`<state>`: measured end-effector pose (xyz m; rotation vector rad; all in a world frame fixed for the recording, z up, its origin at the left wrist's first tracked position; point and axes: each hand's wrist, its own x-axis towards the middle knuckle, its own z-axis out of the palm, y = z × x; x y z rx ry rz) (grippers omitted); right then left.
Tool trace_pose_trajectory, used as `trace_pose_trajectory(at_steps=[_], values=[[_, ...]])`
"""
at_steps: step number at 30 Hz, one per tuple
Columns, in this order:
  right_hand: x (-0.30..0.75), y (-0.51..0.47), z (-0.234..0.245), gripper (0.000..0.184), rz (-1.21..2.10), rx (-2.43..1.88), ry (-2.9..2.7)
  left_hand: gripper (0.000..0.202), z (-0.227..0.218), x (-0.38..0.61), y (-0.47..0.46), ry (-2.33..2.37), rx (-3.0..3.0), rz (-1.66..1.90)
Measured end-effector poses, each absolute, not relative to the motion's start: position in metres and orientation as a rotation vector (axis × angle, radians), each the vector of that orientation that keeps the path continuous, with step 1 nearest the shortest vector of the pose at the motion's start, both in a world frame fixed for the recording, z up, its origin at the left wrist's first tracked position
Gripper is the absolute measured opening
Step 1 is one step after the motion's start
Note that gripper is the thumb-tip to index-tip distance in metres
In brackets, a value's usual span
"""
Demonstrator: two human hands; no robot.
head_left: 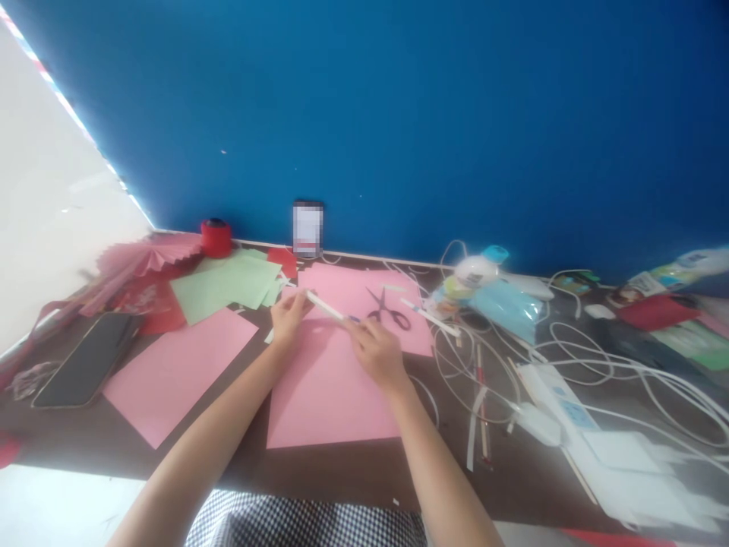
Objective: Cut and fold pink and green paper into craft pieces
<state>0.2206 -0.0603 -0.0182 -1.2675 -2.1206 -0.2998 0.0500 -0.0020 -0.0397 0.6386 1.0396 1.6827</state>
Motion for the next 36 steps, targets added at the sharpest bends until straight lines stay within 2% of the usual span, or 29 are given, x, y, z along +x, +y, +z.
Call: trace_pose_trajectory(at_steps=[13,27,33,36], values=[[0.219,-0.060,-0.023,0.037,-0.349,-1.303,-2.216,0.015,-0.031,0.048,0.000,0.878,0.446,1.655],[0.216,-0.059,-0.029,0.042,-0.350,-1.341,-2.243,0.010,-0.029,0.047,0.002,0.905,0.361,1.626],[0.213,-0.059,-0.030,0.042,-0.310,-1.326,-2.222,0.012,-0.031,0.046,0.003,0.889,0.378,1.612],[0.215,-0.058,-0.030,0.039,-0.340,-1.336,-2.210,0.022,-0.033,0.045,0.002,0.802,0.443,1.534]])
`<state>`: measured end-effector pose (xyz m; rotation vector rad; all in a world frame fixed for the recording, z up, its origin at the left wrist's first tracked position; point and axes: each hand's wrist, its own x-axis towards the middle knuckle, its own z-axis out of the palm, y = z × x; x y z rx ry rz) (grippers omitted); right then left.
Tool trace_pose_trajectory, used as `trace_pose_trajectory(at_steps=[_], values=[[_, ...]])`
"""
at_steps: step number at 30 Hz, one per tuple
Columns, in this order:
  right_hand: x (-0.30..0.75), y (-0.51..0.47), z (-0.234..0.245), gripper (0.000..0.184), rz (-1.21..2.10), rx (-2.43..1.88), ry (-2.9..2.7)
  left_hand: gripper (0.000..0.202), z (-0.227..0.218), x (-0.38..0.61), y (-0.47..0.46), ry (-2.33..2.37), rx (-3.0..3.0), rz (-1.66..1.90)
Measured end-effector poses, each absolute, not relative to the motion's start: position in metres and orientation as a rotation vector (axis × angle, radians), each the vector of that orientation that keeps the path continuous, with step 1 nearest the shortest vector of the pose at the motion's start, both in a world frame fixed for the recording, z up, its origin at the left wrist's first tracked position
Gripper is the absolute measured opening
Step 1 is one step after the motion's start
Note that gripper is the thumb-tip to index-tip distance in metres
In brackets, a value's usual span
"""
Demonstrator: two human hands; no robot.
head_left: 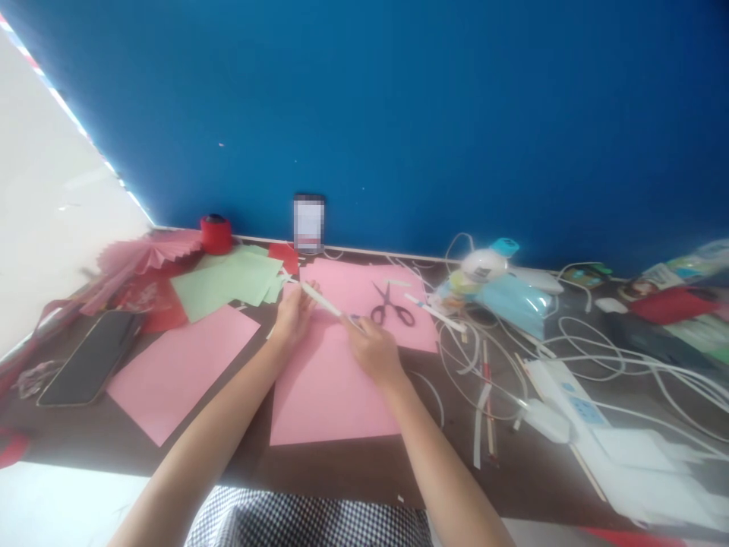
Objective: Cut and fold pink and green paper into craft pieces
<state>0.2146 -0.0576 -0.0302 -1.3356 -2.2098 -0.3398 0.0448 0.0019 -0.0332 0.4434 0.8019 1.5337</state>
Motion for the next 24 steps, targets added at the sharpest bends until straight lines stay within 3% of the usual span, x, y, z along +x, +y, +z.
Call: trace_pose_trajectory(at_steps=[4,24], values=[[0.219,-0.057,-0.028,0.036,-0.392,-1.333,-2.170,0.034,-0.035,0.048,-0.003,0.704,0.533,1.374],[0.216,-0.059,-0.030,0.036,-0.489,-1.312,-2.266,0.016,-0.038,0.049,-0.006,0.709,0.424,1.328]])
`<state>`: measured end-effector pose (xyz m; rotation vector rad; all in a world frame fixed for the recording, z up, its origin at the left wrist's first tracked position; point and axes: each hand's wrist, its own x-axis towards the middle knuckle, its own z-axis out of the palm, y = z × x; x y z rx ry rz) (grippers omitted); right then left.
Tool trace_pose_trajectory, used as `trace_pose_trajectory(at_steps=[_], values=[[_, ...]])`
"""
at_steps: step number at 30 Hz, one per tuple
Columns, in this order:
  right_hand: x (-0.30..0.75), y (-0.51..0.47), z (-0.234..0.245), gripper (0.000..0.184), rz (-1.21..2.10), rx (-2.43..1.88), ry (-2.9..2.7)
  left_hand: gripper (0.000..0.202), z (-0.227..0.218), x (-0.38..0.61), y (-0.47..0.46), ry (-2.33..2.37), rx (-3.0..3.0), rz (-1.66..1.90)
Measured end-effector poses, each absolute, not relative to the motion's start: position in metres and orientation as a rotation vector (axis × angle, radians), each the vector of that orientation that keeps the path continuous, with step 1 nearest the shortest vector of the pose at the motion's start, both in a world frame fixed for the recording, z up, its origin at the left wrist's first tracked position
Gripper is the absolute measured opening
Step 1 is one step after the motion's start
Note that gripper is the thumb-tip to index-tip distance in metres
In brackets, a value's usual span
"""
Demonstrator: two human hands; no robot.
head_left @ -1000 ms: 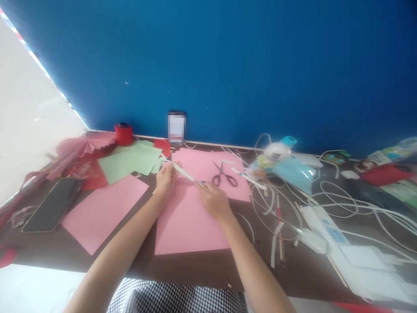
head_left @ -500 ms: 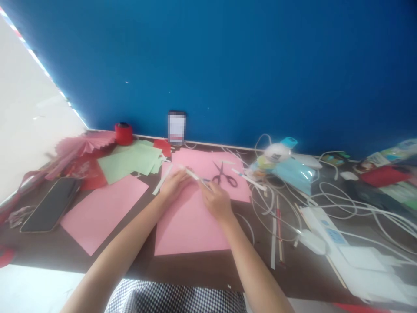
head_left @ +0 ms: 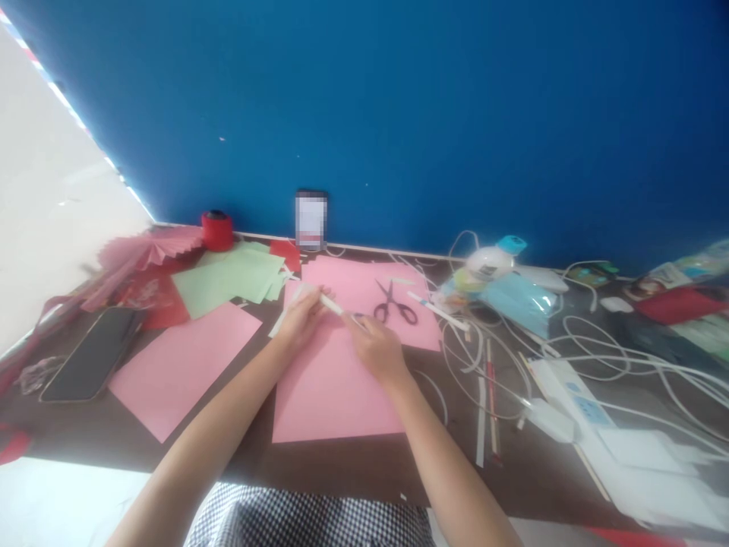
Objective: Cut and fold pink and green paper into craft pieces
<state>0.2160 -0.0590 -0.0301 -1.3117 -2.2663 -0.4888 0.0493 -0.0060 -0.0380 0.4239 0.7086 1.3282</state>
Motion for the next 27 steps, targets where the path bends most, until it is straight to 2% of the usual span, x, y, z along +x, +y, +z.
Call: trace_pose_trajectory(at_steps=[10,17,21,27], values=[[0.215,-0.058,-0.035,0.039,-0.507,-1.323,-2.259,0.012,-0.035,0.049,-0.005,0.689,0.383,1.329],[0.217,-0.056,-0.034,0.037,-0.561,-1.274,-2.198,0.028,-0.032,0.054,-0.013,0.589,0.532,1.204],[0.217,-0.057,-0.029,0.039,-0.584,-1.229,-2.206,0.027,-0.032,0.060,-0.018,0.685,0.639,1.121],[0.220,-0.059,-0.023,0.037,-0.524,-1.197,-2.209,0.026,-0.033,0.057,-0.015,0.715,0.605,1.205]])
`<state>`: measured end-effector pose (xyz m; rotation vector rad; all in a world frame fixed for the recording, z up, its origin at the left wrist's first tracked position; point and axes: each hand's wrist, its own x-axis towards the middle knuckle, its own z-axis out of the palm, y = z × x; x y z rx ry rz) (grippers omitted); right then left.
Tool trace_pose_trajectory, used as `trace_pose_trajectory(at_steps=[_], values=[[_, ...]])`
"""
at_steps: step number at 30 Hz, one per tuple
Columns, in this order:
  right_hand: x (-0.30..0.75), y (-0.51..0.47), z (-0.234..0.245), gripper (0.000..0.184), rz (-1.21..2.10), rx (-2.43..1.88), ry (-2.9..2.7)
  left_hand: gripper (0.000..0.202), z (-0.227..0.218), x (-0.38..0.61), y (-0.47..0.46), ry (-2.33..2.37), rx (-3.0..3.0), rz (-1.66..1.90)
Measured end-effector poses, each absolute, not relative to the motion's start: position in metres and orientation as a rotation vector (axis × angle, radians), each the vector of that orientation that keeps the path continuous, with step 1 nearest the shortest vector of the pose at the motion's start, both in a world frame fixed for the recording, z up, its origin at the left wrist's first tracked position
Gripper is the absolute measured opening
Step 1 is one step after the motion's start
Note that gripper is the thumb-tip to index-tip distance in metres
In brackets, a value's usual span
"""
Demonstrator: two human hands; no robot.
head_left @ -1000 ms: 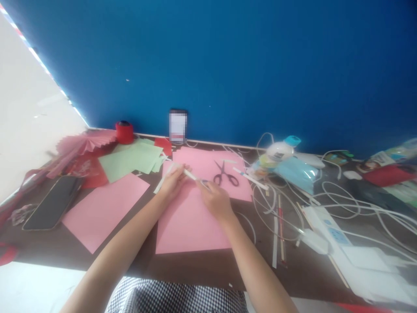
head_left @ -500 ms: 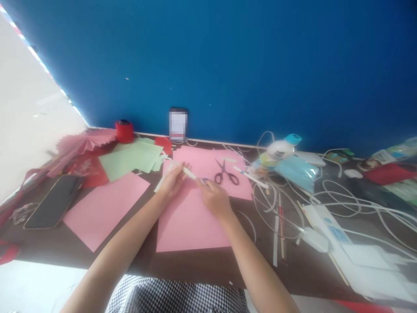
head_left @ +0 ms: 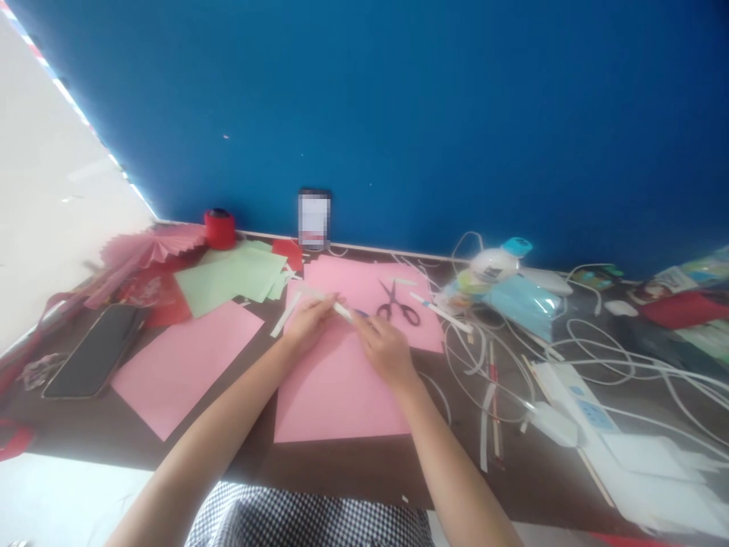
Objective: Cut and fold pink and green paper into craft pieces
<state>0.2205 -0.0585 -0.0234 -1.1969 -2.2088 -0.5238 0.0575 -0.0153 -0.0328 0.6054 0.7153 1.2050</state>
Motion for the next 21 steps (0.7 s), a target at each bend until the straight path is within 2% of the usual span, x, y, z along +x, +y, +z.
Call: trace_pose_trajectory(at_steps=[9,21], values=[[0.2248,-0.0588,-0.0229,0.032,-0.516,-1.187,-2.236,0.027,-0.0311,0.0535,-0.0131,0.714,0.563,1.213],[0.2251,-0.0578,-0.0230,0.040,-0.586,-1.273,-2.251,0.028,-0.0307,0.0537,-0.0128,0.675,0.559,1.252]])
